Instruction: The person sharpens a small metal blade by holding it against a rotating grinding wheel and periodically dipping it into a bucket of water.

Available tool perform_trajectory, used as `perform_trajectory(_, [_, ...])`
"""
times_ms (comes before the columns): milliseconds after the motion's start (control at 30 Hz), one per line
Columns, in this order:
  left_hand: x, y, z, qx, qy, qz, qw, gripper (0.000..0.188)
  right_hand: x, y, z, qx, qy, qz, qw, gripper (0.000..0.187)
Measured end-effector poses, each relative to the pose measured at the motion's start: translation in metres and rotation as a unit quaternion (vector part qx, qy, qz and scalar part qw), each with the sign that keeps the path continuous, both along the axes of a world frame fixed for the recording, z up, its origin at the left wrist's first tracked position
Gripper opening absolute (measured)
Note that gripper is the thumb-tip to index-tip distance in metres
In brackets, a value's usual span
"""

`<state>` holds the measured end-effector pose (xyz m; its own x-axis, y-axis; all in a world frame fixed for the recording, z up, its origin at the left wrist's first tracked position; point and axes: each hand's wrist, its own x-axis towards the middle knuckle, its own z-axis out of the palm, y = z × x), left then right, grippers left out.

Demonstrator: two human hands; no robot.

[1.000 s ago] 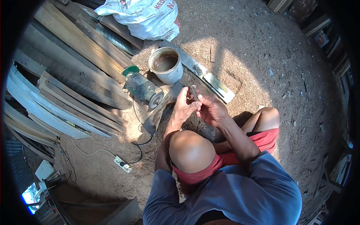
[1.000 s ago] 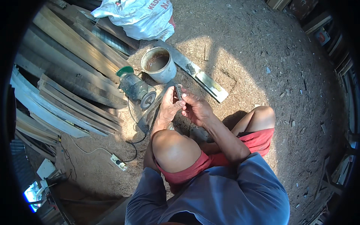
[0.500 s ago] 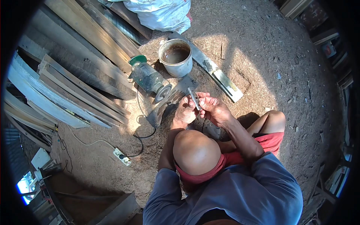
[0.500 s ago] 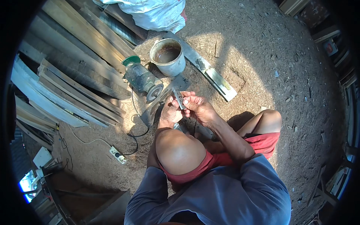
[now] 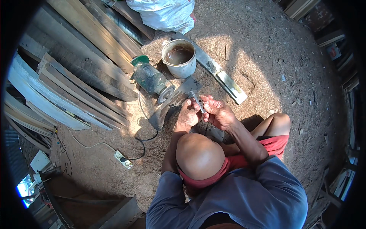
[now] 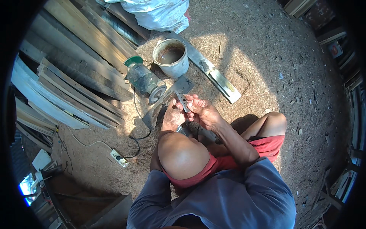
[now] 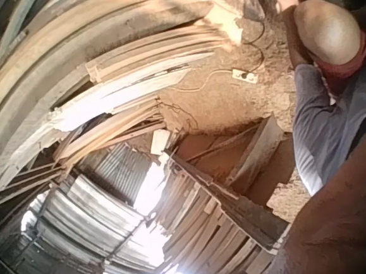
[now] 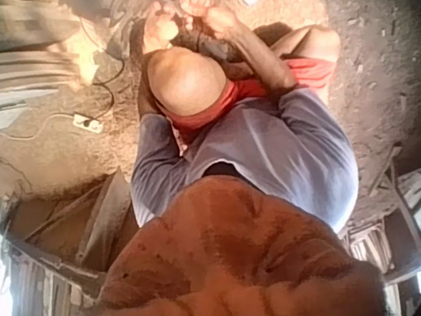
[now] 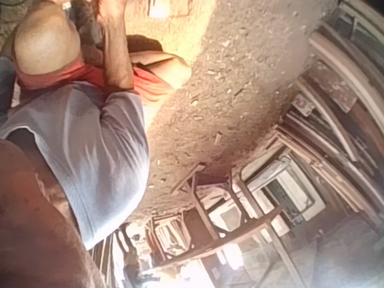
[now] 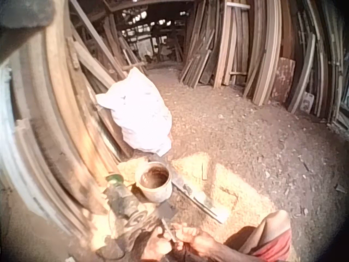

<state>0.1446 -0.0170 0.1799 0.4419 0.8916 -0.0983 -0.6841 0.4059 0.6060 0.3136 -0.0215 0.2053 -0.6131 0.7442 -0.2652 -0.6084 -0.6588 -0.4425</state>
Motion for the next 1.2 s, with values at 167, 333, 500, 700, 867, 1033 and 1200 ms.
perform_trajectory(167, [-0.005, 0.003, -0.003, 0.007, -0.033, -0.003, 0.999, 0.059, -0.001, -0.001, -0.006, 0.019, -0.029, 0.007, 0.999, 0.022])
perform_trajectory(333, [-0.013, 0.004, -0.017, 0.041, 0.025, 0.058, 0.997, 0.062, -0.002, -0.003, 0.0, 0.018, -0.046, 0.035, 0.998, 0.013])
perform_trajectory(500, [-0.008, 0.0, -0.005, 0.033, -0.042, 0.113, 0.992, 0.048, 0.004, 0.0, -0.006, -0.042, 0.02, 0.082, 0.996, 0.013])
perform_trajectory(700, [-0.043, -0.011, -0.053, 0.002, 0.074, 0.233, 0.97, 0.021, -0.009, 0.009, -0.038, -0.062, -0.077, 0.013, 0.995, 0.02])
perform_trajectory(867, [-0.054, -0.037, -0.096, -0.095, 0.082, 0.306, 0.944, 0.016, -0.03, 0.025, -0.083, 0.016, -0.23, 0.004, 0.973, 0.016])
perform_trajectory(1033, [-0.075, -0.043, -0.134, -0.119, 0.12, 0.324, 0.931, 0.016, -0.062, 0.04, -0.139, 0.171, -0.337, 0.01, 0.926, 0.007])
perform_trajectory(1200, [-0.102, -0.042, -0.139, -0.177, 0.264, 0.297, 0.9, 0.013, -0.103, 0.056, -0.147, 0.253, -0.399, 0.029, 0.881, 0.006])
